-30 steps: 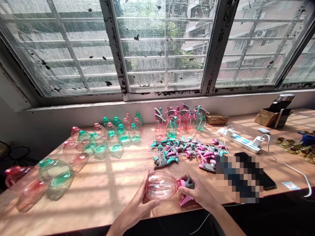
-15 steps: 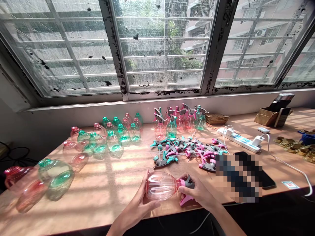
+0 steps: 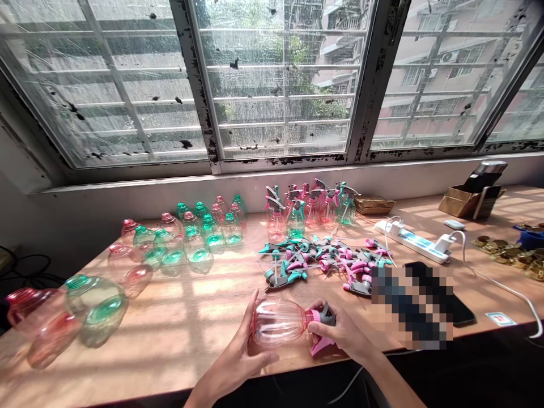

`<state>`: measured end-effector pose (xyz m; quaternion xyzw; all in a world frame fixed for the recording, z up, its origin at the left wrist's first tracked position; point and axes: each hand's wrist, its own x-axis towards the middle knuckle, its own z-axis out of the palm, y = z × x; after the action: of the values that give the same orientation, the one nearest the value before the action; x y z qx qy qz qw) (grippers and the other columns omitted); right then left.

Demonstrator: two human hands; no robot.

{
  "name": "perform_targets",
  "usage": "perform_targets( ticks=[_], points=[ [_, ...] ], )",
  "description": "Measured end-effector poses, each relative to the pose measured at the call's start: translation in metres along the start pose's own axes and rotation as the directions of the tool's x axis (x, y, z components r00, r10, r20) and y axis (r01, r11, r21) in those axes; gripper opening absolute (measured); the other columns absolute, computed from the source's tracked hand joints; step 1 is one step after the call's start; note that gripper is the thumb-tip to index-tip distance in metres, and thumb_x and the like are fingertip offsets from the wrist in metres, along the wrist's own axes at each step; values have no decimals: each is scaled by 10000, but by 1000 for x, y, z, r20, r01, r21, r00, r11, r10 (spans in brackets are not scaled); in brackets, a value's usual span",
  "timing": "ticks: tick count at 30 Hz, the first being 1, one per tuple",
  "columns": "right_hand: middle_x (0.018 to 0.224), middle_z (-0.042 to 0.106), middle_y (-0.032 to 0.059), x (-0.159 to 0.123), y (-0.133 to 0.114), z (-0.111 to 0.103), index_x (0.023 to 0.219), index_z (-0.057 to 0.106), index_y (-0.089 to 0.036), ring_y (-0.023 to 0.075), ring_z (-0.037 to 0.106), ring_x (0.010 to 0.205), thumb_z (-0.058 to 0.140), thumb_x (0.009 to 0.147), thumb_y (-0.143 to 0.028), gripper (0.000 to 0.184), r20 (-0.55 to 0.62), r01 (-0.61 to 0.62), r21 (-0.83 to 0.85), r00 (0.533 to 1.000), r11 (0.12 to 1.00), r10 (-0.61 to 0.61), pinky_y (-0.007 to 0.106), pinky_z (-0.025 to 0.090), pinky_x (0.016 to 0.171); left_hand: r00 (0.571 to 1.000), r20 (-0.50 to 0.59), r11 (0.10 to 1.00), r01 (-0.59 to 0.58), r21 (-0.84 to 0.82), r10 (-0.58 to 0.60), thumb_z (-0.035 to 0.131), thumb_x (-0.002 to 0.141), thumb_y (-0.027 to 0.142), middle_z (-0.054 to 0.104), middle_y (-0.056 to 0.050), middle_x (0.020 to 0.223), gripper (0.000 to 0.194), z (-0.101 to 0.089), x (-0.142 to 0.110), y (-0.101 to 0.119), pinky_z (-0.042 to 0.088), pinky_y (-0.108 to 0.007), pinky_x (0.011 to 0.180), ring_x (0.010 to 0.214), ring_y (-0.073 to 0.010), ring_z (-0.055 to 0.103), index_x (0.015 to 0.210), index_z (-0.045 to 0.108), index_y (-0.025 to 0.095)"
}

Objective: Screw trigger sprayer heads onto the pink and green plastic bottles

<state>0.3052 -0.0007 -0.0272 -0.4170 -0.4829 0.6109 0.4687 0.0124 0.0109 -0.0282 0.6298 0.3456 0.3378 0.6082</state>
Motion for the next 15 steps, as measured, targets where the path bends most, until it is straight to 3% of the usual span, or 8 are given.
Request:
perform_targets(
  ticks=[5, 15],
  points=[
    [690, 718, -33, 0, 1, 1, 937, 644, -213, 203, 700, 612, 942, 717, -583, 524, -16, 2, -18, 1000, 1000, -2, 324, 567, 625, 1000, 16, 1000, 19, -19, -19, 786, 958, 424, 137, -17, 1833, 1030, 1, -1, 2, 190, -537, 1344, 1665, -361, 176, 1696, 71, 490],
    [756, 735, -13, 2, 1, -3, 944, 665, -209, 231, 729, 693, 928, 746, -554, 477, -22, 23, -113, 999, 993, -26, 339, 587, 680, 999, -21, 998, 29, -48, -30, 774, 964, 392, 110, -33, 1842, 1052, 5, -1, 8, 246, -551, 1327, 1651, -384, 205, 1701, 26, 461]
  ],
)
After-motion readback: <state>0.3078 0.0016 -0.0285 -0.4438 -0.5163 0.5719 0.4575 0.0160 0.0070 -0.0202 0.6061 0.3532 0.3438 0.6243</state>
